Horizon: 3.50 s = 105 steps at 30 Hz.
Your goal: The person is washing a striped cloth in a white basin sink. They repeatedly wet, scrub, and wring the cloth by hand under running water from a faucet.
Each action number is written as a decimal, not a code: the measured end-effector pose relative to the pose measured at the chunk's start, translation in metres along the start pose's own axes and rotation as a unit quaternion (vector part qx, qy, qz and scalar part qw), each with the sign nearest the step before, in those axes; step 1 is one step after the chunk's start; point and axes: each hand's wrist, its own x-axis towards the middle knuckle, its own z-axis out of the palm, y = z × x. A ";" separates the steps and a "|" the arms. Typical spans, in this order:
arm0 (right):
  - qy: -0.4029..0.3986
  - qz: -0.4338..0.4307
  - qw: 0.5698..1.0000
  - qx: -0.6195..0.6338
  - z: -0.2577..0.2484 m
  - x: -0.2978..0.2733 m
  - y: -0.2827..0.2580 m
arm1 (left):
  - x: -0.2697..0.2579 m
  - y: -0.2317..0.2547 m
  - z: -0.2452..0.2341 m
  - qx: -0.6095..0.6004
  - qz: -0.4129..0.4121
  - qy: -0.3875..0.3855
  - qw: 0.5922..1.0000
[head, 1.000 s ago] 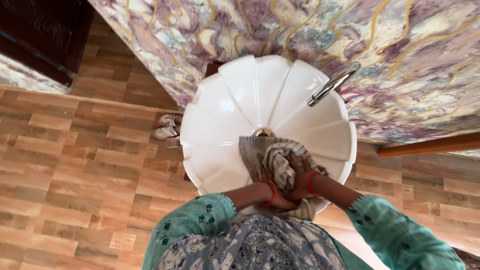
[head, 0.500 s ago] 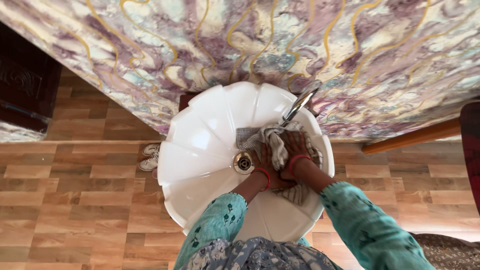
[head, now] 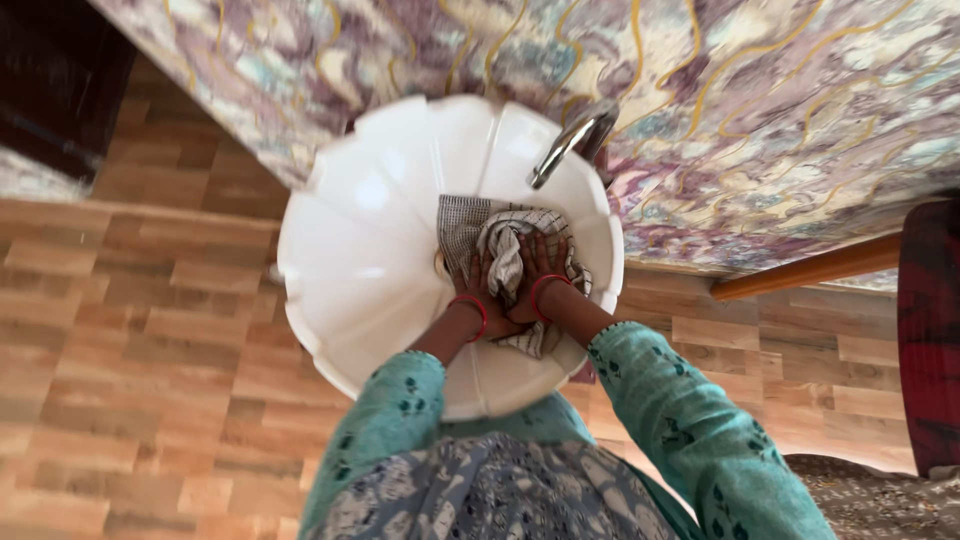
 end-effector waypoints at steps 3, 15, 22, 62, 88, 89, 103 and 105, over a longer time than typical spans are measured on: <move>-0.026 -0.050 0.998 0.014 0.017 -0.008 -0.013 | -0.024 0.004 0.013 -0.027 -0.013 -0.039 0.999; -0.081 -0.198 0.976 0.027 0.024 -0.039 -0.019 | -0.036 0.016 0.081 -0.150 0.102 -0.007 0.983; -0.131 -0.116 0.984 -0.001 0.005 -0.014 -0.039 | -0.045 -0.013 0.031 -0.097 0.015 -0.044 0.994; -0.088 -0.112 0.986 0.088 -0.021 0.011 -0.081 | -0.026 -0.066 0.011 0.063 0.001 -0.156 0.986; -0.112 -0.302 0.945 0.054 -0.047 0.010 -0.130 | -0.094 -0.110 0.020 0.053 -0.069 -0.153 0.984; -0.120 -0.294 0.947 0.040 -0.045 0.021 -0.129 | -0.087 -0.112 0.018 0.056 -0.084 -0.131 0.986; 0.055 -0.188 0.981 -0.012 -0.048 0.096 -0.120 | -0.049 -0.136 -0.006 0.087 -0.129 -0.009 0.988; 0.049 -0.179 0.983 -0.001 -0.047 0.087 -0.121 | -0.053 -0.130 -0.001 0.077 -0.136 -0.005 0.988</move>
